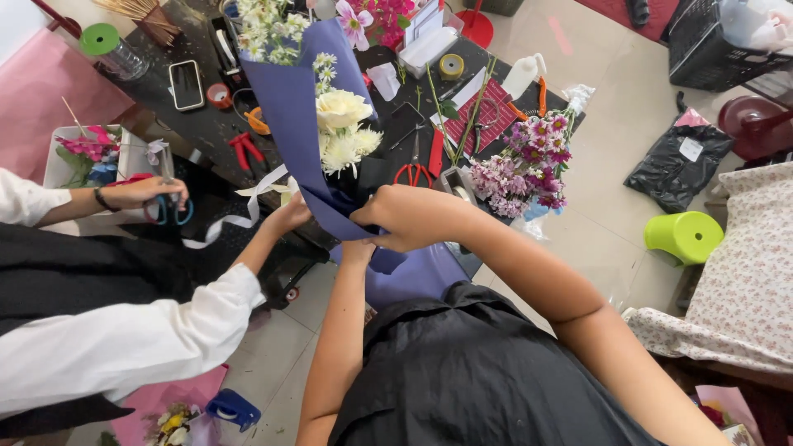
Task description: The person wraps a bouquet of white flowers and greenery in purple paper. They fold the paper around the stems, secure it with tape, and trim the excess paper with scissors. The person then adds a second layer of purple paper and secures it with tape.
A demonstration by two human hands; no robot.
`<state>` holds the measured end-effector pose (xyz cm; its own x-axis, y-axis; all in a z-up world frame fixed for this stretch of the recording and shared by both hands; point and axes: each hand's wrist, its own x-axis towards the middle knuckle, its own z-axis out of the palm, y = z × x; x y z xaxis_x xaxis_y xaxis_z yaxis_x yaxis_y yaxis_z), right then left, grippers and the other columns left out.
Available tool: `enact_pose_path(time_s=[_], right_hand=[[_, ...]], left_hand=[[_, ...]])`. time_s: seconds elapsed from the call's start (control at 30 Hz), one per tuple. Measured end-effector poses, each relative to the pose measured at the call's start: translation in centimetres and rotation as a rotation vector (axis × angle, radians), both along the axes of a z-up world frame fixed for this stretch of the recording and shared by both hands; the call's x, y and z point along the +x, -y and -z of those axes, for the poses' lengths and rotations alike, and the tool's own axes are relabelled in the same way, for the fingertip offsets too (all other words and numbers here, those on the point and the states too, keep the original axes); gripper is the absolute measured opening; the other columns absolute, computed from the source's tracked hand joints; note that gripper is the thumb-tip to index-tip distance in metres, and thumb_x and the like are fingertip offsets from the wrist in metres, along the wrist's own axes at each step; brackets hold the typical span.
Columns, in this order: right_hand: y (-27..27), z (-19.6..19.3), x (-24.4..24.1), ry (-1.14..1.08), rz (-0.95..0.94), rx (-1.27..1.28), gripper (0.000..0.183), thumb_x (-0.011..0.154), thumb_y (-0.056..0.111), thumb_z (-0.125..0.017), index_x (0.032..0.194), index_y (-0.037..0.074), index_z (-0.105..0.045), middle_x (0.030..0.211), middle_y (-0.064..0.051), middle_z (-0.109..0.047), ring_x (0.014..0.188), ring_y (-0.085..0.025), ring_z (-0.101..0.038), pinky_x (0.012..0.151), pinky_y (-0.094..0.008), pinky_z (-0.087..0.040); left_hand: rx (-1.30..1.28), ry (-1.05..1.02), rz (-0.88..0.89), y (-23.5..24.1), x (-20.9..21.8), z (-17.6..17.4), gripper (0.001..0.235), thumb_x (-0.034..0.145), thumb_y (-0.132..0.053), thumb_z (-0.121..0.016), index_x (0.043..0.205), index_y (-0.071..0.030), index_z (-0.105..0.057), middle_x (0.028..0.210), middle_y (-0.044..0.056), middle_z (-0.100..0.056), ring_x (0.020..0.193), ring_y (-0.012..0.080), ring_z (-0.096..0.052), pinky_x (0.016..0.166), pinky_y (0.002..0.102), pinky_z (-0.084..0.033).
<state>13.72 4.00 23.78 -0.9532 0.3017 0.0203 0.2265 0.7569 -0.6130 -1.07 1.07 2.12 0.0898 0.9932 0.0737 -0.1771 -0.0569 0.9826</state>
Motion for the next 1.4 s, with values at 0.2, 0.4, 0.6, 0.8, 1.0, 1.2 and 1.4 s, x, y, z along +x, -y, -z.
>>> enact_pose_path(time_s=[0.2,0.4,0.6,0.8,1.0,1.2,1.4], right_hand=[[-1.7,1.3,-1.2,0.148,-0.138,0.015,0.013,0.088,0.021,-0.065,0.092,0.009,-0.063,0.079,-0.008,-0.071,0.077,-0.037,-0.071,0.064,-0.044,-0.058],[-0.1,-1.2,-2.3,0.211,-0.101,0.137,0.018,0.096,0.03,-0.065,0.095,0.012,-0.069,0.081,-0.006,-0.072,0.075,-0.031,-0.073,0.064,-0.04,-0.06],[1.7,-3.3,-3.3,0.187,-0.108,0.654,0.017,0.09,0.002,-0.065,0.074,0.007,-0.06,0.055,-0.006,-0.053,0.043,-0.03,-0.06,0.042,-0.035,-0.05],[4.4,12.6,-12.8,0.762,0.67,0.368,0.022,0.088,0.008,-0.052,0.076,0.026,-0.05,0.085,-0.053,-0.055,0.091,-0.087,-0.039,0.087,-0.101,-0.021],[6.2,3.5,-7.4,-0.09,-0.081,0.96,0.048,0.062,-0.017,-0.063,0.049,0.021,-0.037,0.043,0.007,-0.025,0.036,-0.012,-0.029,0.036,-0.029,-0.027],[4.5,1.6,-6.9,-0.162,-0.064,0.976,0.054,0.068,-0.024,-0.056,0.043,0.02,-0.038,0.042,0.007,-0.031,0.034,-0.011,-0.034,0.037,-0.028,-0.035],[4.6,-11.5,-3.5,-0.258,-0.039,0.708,0.027,0.073,-0.017,-0.059,0.085,0.007,-0.059,0.071,-0.007,-0.063,0.06,-0.033,-0.066,0.049,-0.047,-0.053]], left_hand=[[0.0,0.015,0.021,1.8,-2.2,5.1,0.041,0.109,-0.025,-0.047,0.071,-0.014,-0.038,0.069,0.004,-0.054,0.078,0.0176,-0.065,0.092,0.032,-0.047],[0.006,0.026,0.033,3.3,-3.1,4.1,0.04,0.108,-0.026,-0.048,0.071,-0.014,-0.038,0.069,0.003,-0.054,0.077,0.0165,-0.063,0.091,0.031,-0.046],[0.006,0.037,0.047,3.5,-3.2,4.1,0.04,0.107,-0.026,-0.049,0.071,-0.015,-0.038,0.069,0.003,-0.054,0.076,0.0154,-0.062,0.09,0.03,-0.045],[0.018,0.043,0.061,5.3,-4.6,2.1,0.039,0.106,-0.026,-0.049,0.07,-0.015,-0.038,0.069,0.002,-0.053,0.075,0.0143,-0.06,0.089,0.03,-0.044],[0.024,0.048,0.085,6.3,-3.7,2.6,0.039,0.106,-0.027,-0.05,0.07,-0.015,-0.038,0.069,0.002,-0.053,0.075,0.0132,-0.058,0.088,0.029,-0.043],[0.024,0.059,0.102,5.9,-3.5,2.6,0.039,0.105,-0.027,-0.051,0.07,-0.016,-0.038,0.07,0.001,-0.053,0.074,0.0121,-0.056,0.087,0.028,-0.042],[0.005,0.075,0.111,4.9,-2.5,3.4,0.038,0.104,-0.028,-0.051,0.07,-0.016,-0.038,0.07,0.001,-0.053,0.073,0.011,-0.054,0.085,0.028,-0.041]])
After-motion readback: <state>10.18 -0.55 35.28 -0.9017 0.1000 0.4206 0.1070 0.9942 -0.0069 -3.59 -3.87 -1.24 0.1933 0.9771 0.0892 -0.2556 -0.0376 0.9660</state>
